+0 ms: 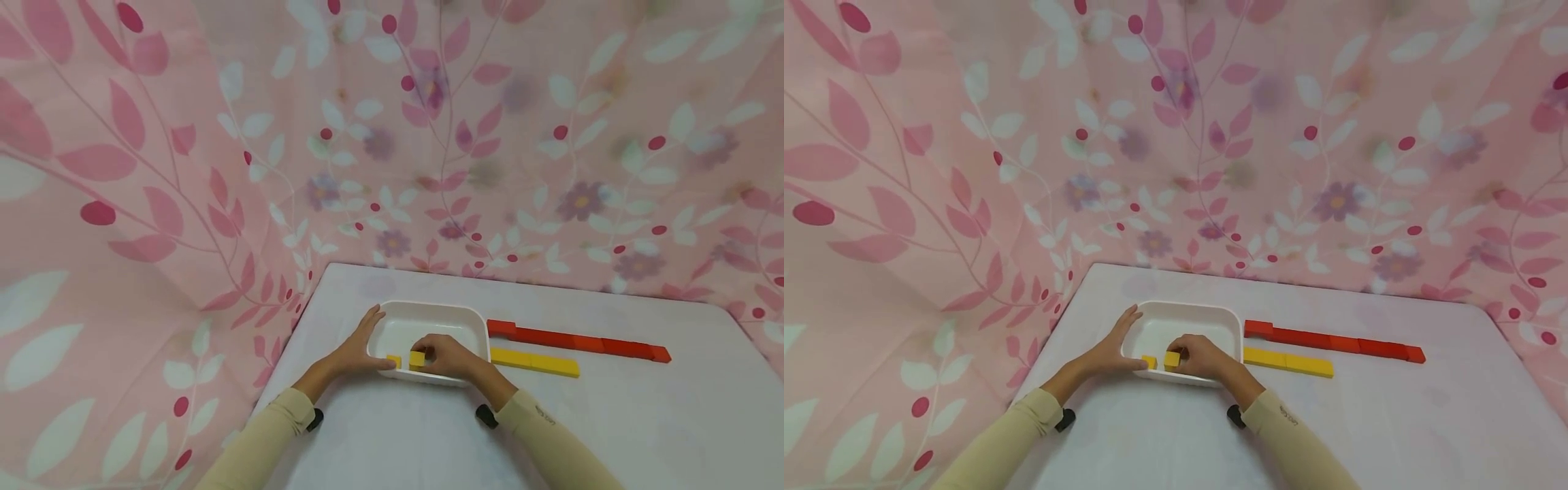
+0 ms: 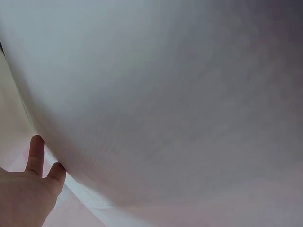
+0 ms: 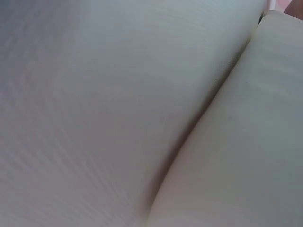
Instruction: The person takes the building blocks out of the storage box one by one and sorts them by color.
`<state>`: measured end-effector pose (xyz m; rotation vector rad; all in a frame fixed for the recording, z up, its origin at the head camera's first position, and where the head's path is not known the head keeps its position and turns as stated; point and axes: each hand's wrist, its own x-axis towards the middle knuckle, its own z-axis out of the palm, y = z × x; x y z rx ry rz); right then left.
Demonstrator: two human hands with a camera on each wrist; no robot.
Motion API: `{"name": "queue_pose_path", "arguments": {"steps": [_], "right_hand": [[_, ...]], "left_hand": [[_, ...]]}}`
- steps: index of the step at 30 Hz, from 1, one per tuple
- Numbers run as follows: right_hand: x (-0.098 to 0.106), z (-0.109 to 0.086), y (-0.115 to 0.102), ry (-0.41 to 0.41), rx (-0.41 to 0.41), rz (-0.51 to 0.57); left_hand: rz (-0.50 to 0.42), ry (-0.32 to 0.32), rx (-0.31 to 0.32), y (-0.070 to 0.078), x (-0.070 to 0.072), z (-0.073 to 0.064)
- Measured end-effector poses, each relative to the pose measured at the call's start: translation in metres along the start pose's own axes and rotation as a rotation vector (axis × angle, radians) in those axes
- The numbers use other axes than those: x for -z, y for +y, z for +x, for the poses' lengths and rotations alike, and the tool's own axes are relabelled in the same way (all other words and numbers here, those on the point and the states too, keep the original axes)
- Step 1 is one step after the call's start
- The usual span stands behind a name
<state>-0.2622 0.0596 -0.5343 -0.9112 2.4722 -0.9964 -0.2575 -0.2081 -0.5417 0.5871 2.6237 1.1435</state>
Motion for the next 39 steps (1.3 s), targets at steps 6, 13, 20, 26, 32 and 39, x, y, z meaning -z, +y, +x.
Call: {"name": "queue_pose_path", "arguments": {"steps": [6, 13, 20, 26, 32, 39], "right_hand": [[0.0007, 0.0012, -0.0019, 0.028, 0.016, -0.029], [0.0, -0.0019, 0.0, 0.098, 0.001, 0.024], [-0.0022, -0.0042, 0.0002, 0.13, 0.01, 0.069], [0.0003, 0.0002, -0.0015, 0.163, 0.022, 0.083], [0.0028, -0.0003, -0.0059, 0.145, -0.004, 0.107], [0.0028, -0.0027, -0.0033, 0.162, -0.013, 0.12]], "left_hand": [[0.015, 0.019, 0.017, 0.0013, -0.0001, 0.0008], [0.008, 0.005, 0.018, 0.0038, -0.0013, 0.0002], [0.004, -0.006, 0.015, 0.0049, -0.0023, -0.0024], [0.003, 0.018, 0.006, 0.0048, 0.0011, -0.001], [-0.015, 0.011, 0.025, 0.0043, 0.0017, -0.0009], [-0.017, 0.007, 0.029, 0.0065, 0.0004, -0.0006]]}}
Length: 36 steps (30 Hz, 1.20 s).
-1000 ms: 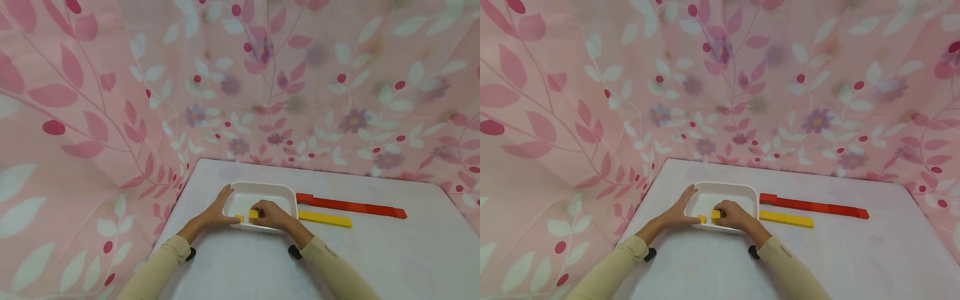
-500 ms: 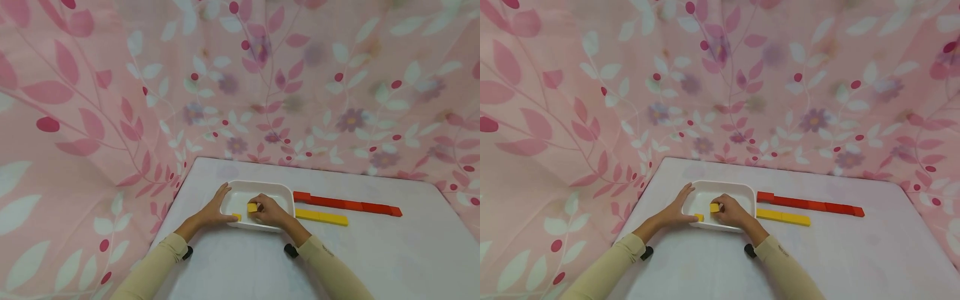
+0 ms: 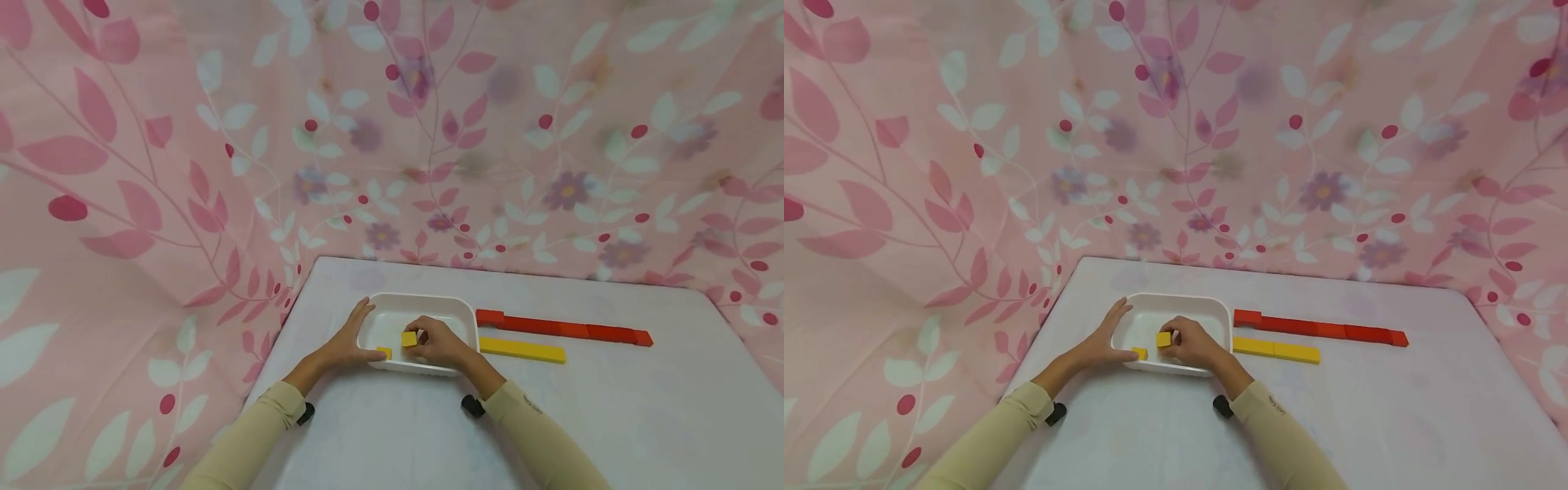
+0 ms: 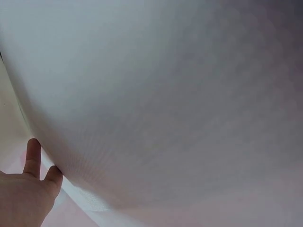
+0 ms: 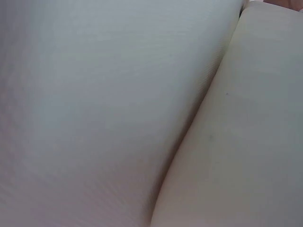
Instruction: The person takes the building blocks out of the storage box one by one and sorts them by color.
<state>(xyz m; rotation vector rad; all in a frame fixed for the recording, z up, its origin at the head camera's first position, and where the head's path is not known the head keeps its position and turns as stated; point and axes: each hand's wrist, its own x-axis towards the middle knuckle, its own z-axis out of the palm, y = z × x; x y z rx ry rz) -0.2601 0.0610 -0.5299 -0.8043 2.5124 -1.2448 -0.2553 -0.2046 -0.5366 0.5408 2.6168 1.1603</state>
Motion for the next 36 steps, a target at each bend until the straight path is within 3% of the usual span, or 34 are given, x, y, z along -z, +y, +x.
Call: {"name": "queue_pose_path", "arguments": {"steps": [12, 18, 23, 31, 36], "right_hand": [[-0.001, 0.0, 0.001, 0.104, 0.077, -0.002], [0.004, -0.002, 0.0, 0.214, 0.107, -0.004], [0.016, -0.012, -0.005, 0.228, 0.094, 0.024], [0.042, -0.03, -0.006, 0.219, 0.147, -0.03], [0.057, -0.048, 0.0, 0.238, 0.098, -0.039]], "left_hand": [[0.016, -0.016, 0.006, 0.0, 0.004, 0.0], [0.004, -0.012, -0.004, 0.0, 0.003, 0.002], [0.0, -0.023, 0.015, 0.001, 0.0, 0.001], [-0.003, 0.008, -0.005, 0.003, 0.001, 0.0], [0.014, -0.011, 0.005, 0.0, 0.001, -0.001]]}}
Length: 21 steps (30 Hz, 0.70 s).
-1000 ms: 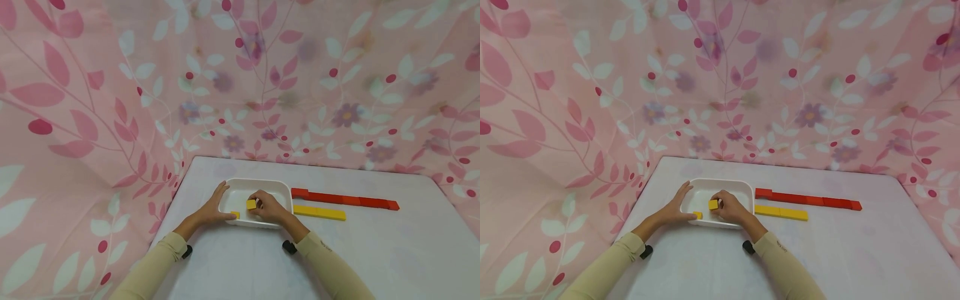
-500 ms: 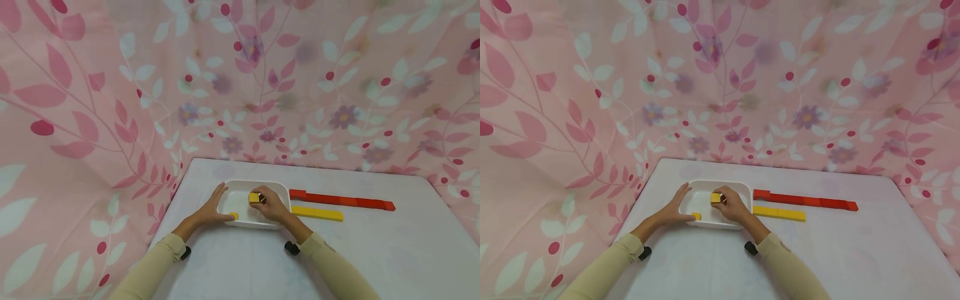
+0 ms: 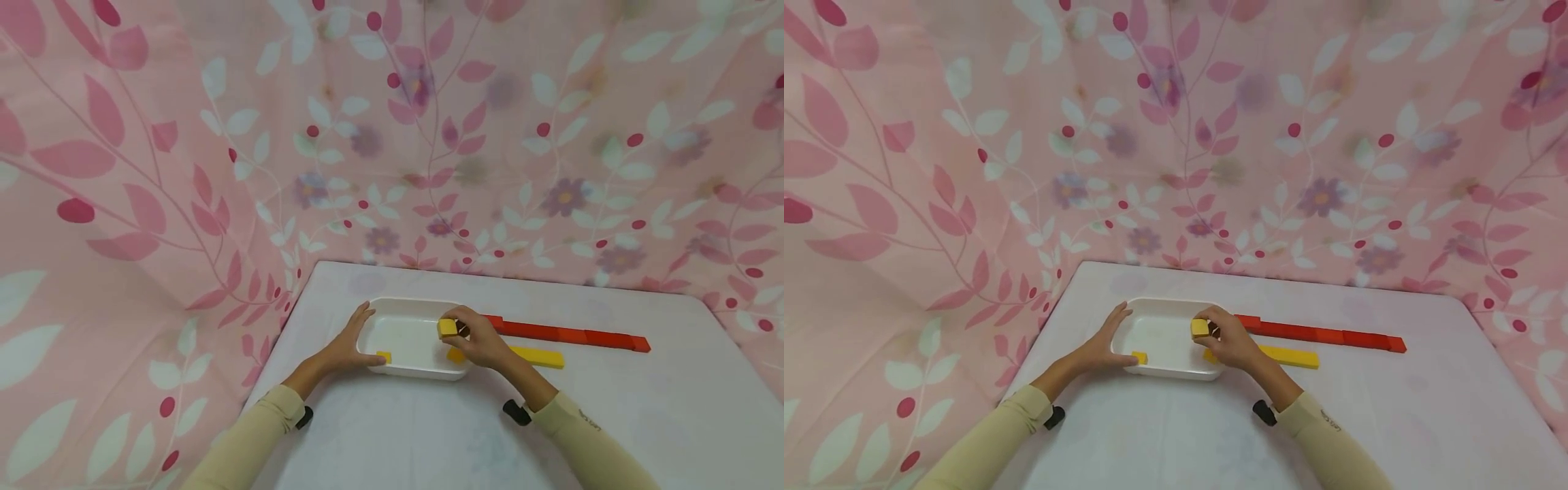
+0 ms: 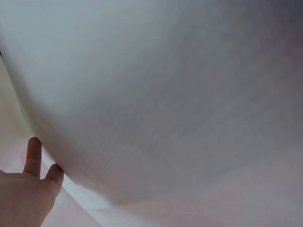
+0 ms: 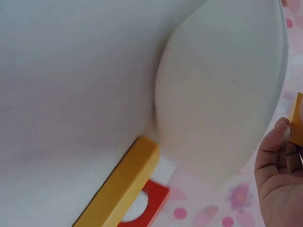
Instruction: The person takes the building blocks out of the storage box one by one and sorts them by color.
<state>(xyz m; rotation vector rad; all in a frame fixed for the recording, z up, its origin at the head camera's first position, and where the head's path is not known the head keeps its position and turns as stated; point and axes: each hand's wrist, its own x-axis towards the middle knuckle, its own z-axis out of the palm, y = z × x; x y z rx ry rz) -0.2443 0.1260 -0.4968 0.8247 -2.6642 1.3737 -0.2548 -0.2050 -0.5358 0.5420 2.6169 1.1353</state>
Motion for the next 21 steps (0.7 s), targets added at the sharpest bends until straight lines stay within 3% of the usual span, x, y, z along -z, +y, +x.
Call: {"name": "queue_pose_path", "arguments": {"steps": [11, 21], "right_hand": [[0.034, -0.041, 0.019, 0.012, -0.109, -0.082], [0.079, -0.076, 0.046, 0.044, -0.208, -0.197]], "left_hand": [[-0.021, 0.01, -0.032, -0.004, 0.0, -0.001], [0.002, 0.016, -0.032, -0.003, 0.001, 0.002]]}}
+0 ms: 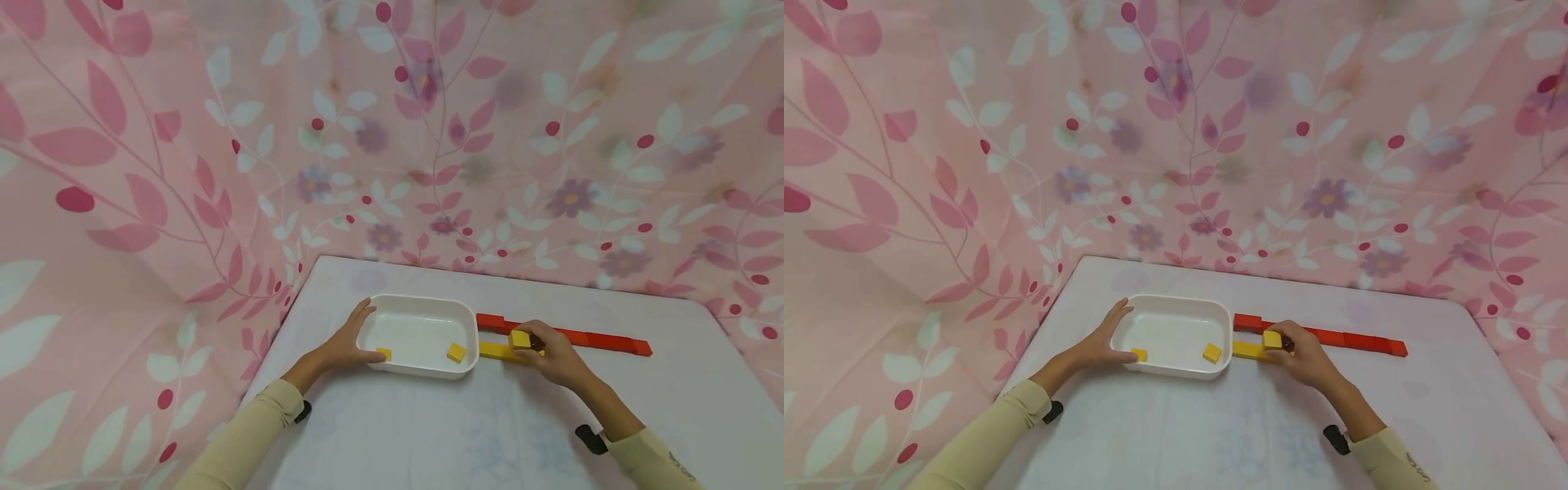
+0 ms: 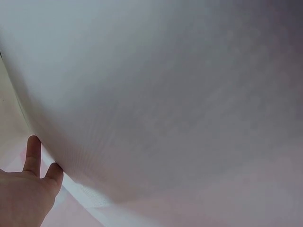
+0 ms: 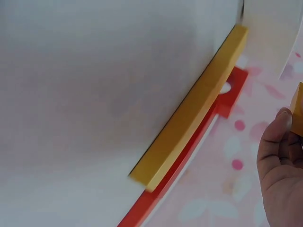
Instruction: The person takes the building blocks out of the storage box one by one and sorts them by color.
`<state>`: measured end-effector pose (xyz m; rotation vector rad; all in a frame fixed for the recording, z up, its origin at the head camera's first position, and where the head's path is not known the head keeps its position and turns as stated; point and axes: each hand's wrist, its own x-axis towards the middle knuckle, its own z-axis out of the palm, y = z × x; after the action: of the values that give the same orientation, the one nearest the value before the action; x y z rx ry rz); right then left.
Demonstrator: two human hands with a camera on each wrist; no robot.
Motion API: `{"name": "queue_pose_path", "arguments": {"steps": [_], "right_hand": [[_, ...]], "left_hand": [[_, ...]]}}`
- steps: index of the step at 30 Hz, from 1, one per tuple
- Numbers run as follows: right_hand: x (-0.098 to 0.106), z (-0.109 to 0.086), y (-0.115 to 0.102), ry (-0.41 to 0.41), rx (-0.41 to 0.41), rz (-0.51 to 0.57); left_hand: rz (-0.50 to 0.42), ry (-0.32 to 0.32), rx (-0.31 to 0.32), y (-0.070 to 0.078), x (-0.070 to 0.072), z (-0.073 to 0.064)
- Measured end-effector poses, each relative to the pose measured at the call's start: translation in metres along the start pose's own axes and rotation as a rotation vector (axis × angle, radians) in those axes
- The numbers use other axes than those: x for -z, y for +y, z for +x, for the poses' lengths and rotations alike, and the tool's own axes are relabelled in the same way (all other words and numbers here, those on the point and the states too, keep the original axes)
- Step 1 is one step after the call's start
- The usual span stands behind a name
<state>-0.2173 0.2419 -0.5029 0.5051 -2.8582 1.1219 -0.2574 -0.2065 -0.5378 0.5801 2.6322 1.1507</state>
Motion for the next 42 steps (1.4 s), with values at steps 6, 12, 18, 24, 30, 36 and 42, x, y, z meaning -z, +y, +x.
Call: {"name": "queue_pose_path", "arguments": {"steps": [6, 12, 18, 24, 30, 36, 42], "right_hand": [[0.026, -0.016, 0.021, 0.048, -0.026, -0.059], [0.041, -0.032, 0.044, 0.029, -0.131, -0.094], [0.047, -0.046, 0.068, 0.015, -0.196, -0.107], [0.051, -0.049, 0.087, -0.033, -0.201, -0.137], [0.051, -0.046, 0.098, -0.092, -0.263, -0.125], [0.048, -0.045, 0.104, -0.118, -0.308, -0.112], [0.042, -0.039, 0.103, -0.128, -0.263, -0.071]], "left_hand": [[0.006, -0.004, -0.006, 0.003, 0.001, 0.001], [-0.009, 0.011, -0.002, 0.0, -0.001, -0.001], [-0.014, -0.018, 0.013, -0.004, -0.007, -0.003], [-0.011, 0.012, -0.007, -0.002, -0.003, -0.003], [-0.009, 0.008, -0.022, -0.002, -0.002, -0.001], [-0.007, -0.006, -0.03, 0.0, -0.004, 0.001], [-0.007, 0.012, -0.002, -0.002, -0.002, 0.001]]}}
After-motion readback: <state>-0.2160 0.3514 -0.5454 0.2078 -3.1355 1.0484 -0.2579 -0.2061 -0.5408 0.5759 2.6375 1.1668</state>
